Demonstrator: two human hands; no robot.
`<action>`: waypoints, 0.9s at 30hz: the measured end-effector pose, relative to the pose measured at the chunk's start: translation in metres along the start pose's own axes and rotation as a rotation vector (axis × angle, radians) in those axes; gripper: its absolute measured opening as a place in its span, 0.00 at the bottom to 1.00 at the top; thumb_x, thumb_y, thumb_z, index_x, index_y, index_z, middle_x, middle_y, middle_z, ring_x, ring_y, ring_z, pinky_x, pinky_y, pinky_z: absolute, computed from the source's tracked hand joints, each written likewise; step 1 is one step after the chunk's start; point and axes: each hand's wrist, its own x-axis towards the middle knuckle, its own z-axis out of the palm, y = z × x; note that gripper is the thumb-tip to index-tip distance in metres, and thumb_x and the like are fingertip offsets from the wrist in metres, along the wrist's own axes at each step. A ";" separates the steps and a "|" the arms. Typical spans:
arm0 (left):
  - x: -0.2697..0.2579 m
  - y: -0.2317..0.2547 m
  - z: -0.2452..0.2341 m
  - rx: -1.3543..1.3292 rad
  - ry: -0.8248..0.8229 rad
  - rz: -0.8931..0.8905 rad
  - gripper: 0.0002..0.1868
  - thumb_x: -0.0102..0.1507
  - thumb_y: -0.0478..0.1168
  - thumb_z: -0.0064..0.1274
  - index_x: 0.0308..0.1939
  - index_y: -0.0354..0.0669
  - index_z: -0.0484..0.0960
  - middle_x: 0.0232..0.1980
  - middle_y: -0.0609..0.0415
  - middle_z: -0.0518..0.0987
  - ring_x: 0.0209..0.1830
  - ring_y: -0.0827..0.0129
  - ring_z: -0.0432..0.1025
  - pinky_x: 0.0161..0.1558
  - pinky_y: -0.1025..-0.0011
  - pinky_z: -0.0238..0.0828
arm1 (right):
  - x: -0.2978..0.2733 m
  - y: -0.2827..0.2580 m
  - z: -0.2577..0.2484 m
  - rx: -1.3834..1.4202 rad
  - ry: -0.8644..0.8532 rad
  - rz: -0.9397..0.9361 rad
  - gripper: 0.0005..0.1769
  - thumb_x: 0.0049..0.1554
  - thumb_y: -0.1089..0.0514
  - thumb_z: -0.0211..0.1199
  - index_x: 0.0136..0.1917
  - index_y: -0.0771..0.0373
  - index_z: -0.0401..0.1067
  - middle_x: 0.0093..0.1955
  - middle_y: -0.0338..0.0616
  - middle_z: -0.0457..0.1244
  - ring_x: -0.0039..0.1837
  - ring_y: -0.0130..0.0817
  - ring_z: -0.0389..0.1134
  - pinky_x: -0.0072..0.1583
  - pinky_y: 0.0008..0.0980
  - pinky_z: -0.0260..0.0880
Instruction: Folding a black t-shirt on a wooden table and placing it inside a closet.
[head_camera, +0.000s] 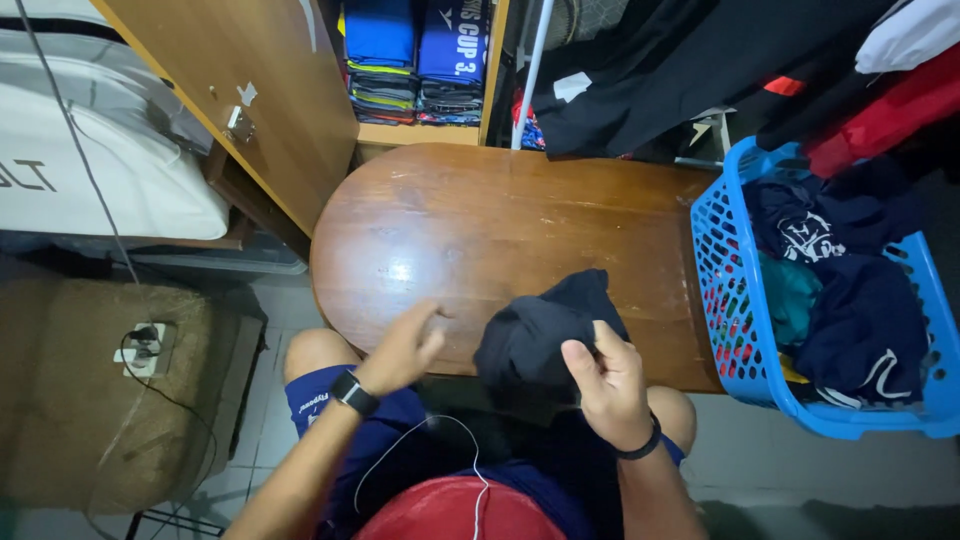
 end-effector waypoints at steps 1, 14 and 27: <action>0.000 0.006 0.009 -0.001 -0.001 0.000 0.15 0.63 0.34 0.43 0.53 0.41 0.75 0.53 0.47 0.78 0.54 0.57 0.73 0.61 0.62 0.65 | 0.000 0.002 0.002 0.000 0.000 0.001 0.21 0.63 0.47 0.56 0.33 0.56 0.56 0.30 0.27 0.48 0.35 0.23 0.49 0.37 0.30 0.53; 0.013 -0.020 0.078 -1.011 -0.239 -0.677 0.35 0.66 0.56 0.44 0.73 0.42 0.66 0.76 0.50 0.68 0.73 0.65 0.65 0.71 0.68 0.61 | -0.016 0.025 -0.003 0.795 -0.075 -0.015 0.11 0.56 0.60 0.61 0.51 0.68 0.71 0.51 0.47 0.68 0.53 0.37 0.68 0.60 0.38 0.68; 0.038 0.084 -0.041 0.161 0.455 -0.092 0.12 0.74 0.43 0.44 0.43 0.44 0.81 0.31 0.44 0.82 0.35 0.47 0.80 0.38 0.59 0.76 | -0.006 0.092 -0.029 -0.291 0.262 0.317 0.15 0.58 0.64 0.63 0.59 0.66 0.75 0.50 0.62 0.70 0.50 0.58 0.73 0.48 0.47 0.72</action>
